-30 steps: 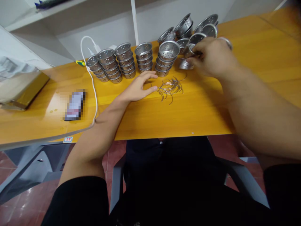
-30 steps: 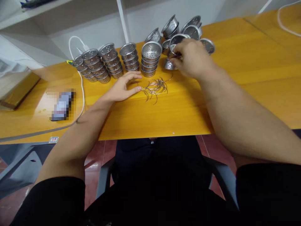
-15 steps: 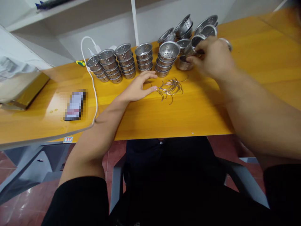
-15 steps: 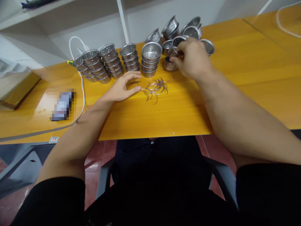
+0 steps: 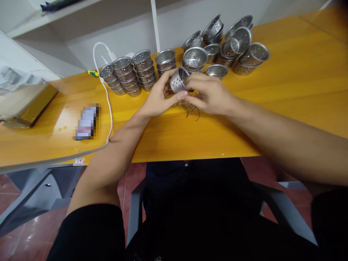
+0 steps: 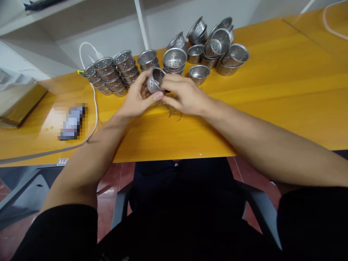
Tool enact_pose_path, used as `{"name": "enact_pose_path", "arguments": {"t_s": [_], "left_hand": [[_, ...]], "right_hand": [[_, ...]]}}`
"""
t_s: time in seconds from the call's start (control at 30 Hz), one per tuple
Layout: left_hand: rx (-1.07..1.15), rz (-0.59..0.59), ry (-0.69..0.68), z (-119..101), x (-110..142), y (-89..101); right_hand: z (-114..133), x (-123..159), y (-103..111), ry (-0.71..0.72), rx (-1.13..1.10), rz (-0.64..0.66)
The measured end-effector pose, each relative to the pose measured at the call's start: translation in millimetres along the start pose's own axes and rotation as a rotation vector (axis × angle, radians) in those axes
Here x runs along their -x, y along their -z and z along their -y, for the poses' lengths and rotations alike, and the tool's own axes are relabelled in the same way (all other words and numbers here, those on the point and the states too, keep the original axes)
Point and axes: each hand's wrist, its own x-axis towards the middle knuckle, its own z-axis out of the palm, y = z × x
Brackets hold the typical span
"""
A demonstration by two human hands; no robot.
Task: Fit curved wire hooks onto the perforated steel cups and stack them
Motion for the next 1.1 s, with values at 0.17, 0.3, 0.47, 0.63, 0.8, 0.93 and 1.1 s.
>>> {"name": "enact_pose_path", "arguments": {"t_s": [0.17, 0.3, 0.47, 0.63, 0.8, 0.93, 1.1], "left_hand": [[0.066, 0.036, 0.02, 11, 2, 8.0], [0.104, 0.074, 0.027, 16, 7, 17.0], [0.172, 0.107, 0.043, 17, 10, 18.5], [0.094, 0.112, 0.039, 12, 10, 20.0], [0.01, 0.12, -0.024, -3, 11, 27.6], [-0.029, 0.1, -0.068, -9, 12, 30.2], [-0.026, 0.094, -0.024, -3, 12, 27.2]], "right_hand": [[-2, 1, 4, 0.037, 0.008, 0.037], [-5, 4, 14, 0.027, 0.012, 0.046], [-23, 6, 11, 0.09, -0.043, 0.018], [-36, 6, 5, 0.058, -0.047, -0.007], [-38, 8, 5, 0.053, -0.024, 0.011], [-36, 8, 6, 0.055, 0.043, 0.015], [-40, 9, 1, 0.036, 0.044, -0.009]]}}
